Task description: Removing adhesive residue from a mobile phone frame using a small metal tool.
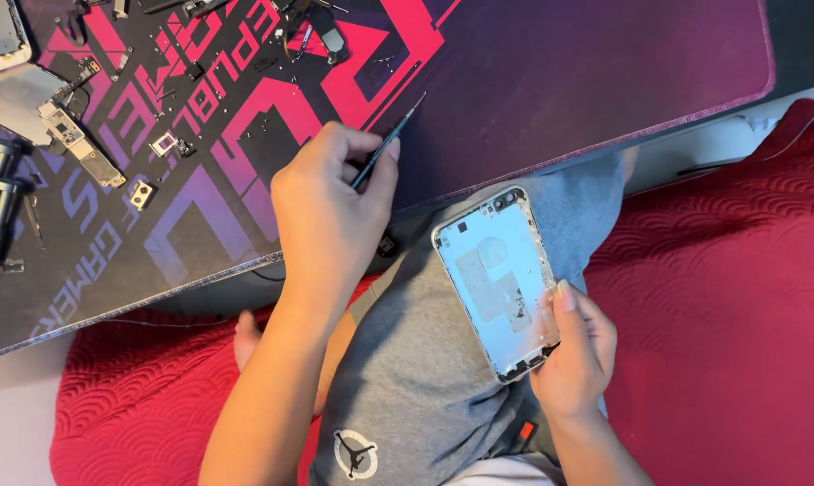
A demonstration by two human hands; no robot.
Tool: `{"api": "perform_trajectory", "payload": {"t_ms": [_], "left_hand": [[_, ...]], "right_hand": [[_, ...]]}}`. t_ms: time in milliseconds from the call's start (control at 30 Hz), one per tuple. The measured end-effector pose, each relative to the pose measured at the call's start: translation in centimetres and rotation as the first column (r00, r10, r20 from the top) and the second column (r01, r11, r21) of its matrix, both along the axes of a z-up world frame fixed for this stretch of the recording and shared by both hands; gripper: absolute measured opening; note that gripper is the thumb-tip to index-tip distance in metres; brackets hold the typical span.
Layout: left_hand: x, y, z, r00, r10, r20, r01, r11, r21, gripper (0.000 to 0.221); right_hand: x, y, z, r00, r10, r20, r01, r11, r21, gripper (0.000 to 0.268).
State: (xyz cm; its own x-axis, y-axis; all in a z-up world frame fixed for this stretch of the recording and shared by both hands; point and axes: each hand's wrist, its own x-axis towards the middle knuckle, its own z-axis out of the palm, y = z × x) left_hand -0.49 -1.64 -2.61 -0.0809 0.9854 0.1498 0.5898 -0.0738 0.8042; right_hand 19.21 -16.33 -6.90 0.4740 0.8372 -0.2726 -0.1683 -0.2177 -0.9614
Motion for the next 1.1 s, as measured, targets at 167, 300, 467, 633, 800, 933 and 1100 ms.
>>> {"api": "perform_trajectory", "payload": {"t_ms": [167, 300, 467, 633, 800, 933, 1100], "left_hand": [[0.7, 1.8, 1.4, 0.949, -0.206, -0.239, 0.152, 0.962, -0.226, 0.044], [1.6, 3.1, 1.2, 0.797, -0.366, -0.48, 0.17, 0.899, -0.404, 0.079], [1.5, 3.8, 0.1, 0.75, -0.382, -0.54, 0.196, 0.908, -0.371, 0.076], [1.5, 2.7, 0.8, 0.732, -0.429, -0.53, 0.244, 0.89, -0.384, 0.071], [1.1, 0.4, -0.9, 0.612, -0.337, -0.716, 0.241, 0.941, -0.238, 0.077], [0.2, -0.2, 0.8, 0.819, -0.369, -0.439, 0.237, 0.915, -0.328, 0.056], [-0.5, -4.3, 2.6, 0.839, -0.327, -0.435, 0.475, 0.83, 0.292, 0.033]], "right_hand": [[0.1, 0.0, -0.4, 1.0, 0.01, 0.017, -0.011, 1.0, 0.015, 0.047], [0.1, 0.1, -0.3, 1.0, -0.004, 0.01, 0.004, 1.0, 0.026, 0.046], [0.1, -0.1, -0.7, 1.0, -0.002, -0.025, 0.003, 0.999, 0.036, 0.046], [0.2, -0.2, -0.8, 0.999, 0.01, 0.037, -0.011, 0.999, 0.041, 0.047], [-0.3, 0.3, 0.1, 0.999, 0.029, 0.039, -0.031, 0.998, 0.055, 0.046], [0.6, 0.1, 2.5, 0.958, 0.143, 0.248, -0.155, 0.987, 0.03, 0.044], [3.1, 0.6, 2.3, 0.972, 0.218, 0.085, -0.206, 0.97, -0.131, 0.033]]}}
